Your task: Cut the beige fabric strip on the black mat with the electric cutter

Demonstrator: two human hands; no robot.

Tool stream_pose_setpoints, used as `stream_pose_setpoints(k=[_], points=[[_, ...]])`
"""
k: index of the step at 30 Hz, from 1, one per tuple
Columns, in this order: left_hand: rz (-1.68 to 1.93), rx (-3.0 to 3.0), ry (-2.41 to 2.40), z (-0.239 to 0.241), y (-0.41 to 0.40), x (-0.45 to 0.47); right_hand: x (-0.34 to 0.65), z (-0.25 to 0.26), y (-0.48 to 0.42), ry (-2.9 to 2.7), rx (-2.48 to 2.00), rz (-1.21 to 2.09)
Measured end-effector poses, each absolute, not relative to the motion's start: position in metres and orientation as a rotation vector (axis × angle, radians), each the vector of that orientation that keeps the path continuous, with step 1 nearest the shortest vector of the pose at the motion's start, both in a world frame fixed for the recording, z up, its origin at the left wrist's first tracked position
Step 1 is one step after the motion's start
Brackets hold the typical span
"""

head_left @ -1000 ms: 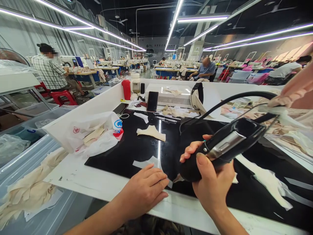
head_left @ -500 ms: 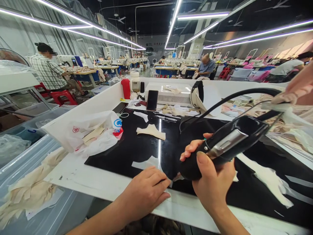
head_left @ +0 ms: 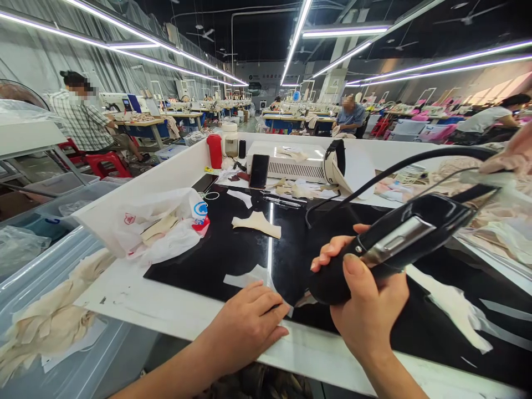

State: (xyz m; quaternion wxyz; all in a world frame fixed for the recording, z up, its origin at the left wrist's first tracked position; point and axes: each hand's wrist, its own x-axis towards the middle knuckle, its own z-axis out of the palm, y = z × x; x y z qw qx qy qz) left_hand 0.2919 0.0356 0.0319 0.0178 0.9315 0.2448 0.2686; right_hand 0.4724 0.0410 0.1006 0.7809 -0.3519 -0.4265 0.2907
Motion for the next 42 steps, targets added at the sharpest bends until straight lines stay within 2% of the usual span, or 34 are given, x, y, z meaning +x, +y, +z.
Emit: stream_pose_setpoints(k=[42], points=[[0.875,2.862,0.772,0.032,0.036,0.289,0.47,0.094,0.035,-0.936,-0.785,0.646]])
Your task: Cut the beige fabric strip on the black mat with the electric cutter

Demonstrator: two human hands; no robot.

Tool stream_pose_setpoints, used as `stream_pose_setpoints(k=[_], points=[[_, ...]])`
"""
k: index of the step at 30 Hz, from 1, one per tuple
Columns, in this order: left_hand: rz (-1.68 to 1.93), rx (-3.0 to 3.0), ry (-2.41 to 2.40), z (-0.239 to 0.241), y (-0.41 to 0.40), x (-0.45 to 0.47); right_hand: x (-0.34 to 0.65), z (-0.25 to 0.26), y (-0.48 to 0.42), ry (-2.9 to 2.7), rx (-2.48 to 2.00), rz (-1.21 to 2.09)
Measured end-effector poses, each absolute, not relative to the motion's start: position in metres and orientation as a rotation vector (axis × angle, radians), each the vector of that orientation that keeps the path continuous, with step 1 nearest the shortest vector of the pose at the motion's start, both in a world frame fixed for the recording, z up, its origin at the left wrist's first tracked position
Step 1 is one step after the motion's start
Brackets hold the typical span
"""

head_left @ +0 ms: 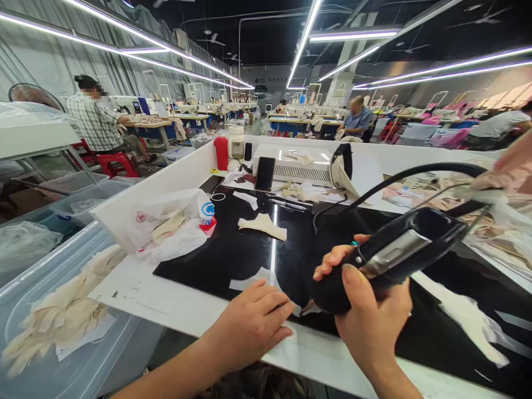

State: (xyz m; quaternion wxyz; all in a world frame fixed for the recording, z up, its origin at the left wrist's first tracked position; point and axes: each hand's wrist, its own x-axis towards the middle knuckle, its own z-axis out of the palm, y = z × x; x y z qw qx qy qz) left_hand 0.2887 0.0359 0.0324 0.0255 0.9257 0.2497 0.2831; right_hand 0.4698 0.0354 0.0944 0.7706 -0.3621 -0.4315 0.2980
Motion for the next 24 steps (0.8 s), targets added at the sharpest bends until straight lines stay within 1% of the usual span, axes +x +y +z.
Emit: stream_pose_setpoints(k=[5,10,18,24], points=[[0.917,2.737,1.012,0.041,0.04,0.258,0.481,0.096,0.042,-0.881,-0.837,0.601],[0.943,2.546,1.209,0.038,0.045,0.231,0.484,0.103,0.046,-0.819,-0.9,0.53],[0.941,2.406,1.248,0.034,0.04,0.227,0.462,0.122,0.051,-0.723,-0.88,0.585],[0.962,2.351,1.231,0.033,0.042,0.228,0.425,0.118,0.06,-0.816,-0.742,0.709]])
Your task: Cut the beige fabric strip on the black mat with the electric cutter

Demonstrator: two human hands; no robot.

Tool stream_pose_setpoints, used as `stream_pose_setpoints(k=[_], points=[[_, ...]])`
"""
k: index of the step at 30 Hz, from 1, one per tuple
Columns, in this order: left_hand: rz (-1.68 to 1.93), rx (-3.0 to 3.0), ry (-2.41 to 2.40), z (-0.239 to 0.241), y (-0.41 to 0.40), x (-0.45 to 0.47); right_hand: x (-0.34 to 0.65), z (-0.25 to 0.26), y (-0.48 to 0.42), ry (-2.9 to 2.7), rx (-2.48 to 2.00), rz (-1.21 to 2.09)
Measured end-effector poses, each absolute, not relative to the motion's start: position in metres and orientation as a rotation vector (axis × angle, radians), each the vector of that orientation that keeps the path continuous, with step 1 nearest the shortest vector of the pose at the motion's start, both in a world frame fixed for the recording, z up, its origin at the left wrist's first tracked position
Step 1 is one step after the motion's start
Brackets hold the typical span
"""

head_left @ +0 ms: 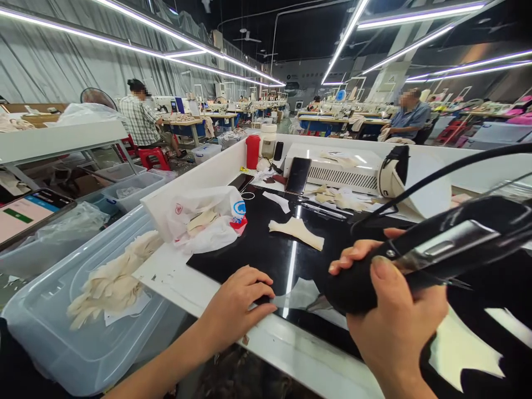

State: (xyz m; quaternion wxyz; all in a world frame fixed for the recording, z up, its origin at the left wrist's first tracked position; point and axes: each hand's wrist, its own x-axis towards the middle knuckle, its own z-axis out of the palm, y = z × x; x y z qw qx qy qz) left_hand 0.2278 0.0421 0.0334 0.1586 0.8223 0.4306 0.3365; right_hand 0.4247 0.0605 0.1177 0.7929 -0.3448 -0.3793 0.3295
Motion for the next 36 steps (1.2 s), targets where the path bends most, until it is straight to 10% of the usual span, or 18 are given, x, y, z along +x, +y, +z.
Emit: stream_pose_setpoints(k=[36], points=[[1.165,2.699,1.221,0.026,0.022,0.226,0.383,0.097,0.069,-0.959,-0.621,0.835]])
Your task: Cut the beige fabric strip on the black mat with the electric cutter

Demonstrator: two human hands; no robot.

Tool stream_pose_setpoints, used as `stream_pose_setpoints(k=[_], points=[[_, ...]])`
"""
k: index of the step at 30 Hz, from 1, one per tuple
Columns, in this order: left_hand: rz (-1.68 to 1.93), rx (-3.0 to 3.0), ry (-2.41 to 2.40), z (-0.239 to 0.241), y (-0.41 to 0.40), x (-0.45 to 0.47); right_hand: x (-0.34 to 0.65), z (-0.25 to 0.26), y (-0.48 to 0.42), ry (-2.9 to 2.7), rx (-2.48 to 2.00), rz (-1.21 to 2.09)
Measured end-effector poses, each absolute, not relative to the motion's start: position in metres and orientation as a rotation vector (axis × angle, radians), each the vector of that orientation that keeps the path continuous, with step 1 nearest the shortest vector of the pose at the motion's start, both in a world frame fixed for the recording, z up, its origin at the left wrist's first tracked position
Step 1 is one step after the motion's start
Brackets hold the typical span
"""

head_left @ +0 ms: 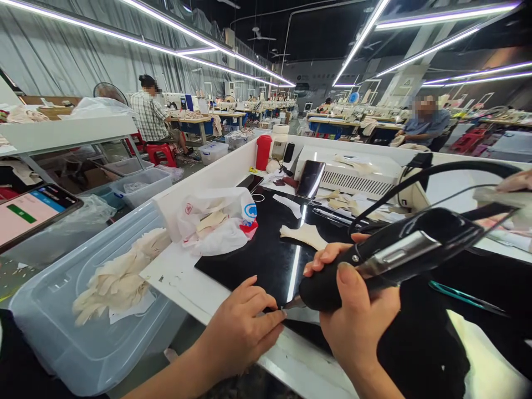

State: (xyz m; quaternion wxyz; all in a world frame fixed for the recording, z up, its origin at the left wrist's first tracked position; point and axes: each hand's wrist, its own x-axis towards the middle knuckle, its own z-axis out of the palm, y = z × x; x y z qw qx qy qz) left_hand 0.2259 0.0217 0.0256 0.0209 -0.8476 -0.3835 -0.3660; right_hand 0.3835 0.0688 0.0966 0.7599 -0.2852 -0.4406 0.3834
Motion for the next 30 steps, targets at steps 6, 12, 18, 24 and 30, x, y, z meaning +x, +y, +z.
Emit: stream_pose_setpoints(k=[6,12,18,24,30], points=[[-1.159,-2.614,-1.199,0.0259,0.0228,0.2278,0.3835,0.0961,0.0697,-0.969,-0.618,0.821],[-1.225,-2.626,-1.239,0.0281,0.0228,0.2279,0.3833,0.0956,0.0712,-0.977,-0.622,0.81],[-1.285,-2.591,-1.4,0.0268,0.024,0.2256,0.3851,0.0986,0.0671,-0.945,-0.612,0.789],[-1.261,-2.602,-1.414,0.0259,0.0244,0.2268,0.3845,0.0971,0.0633,-0.957,-0.58,0.813],[-1.208,-2.643,-1.401,0.0283,0.0245,0.2257,0.3828,0.0943,0.0632,-0.957,-0.623,0.819]])
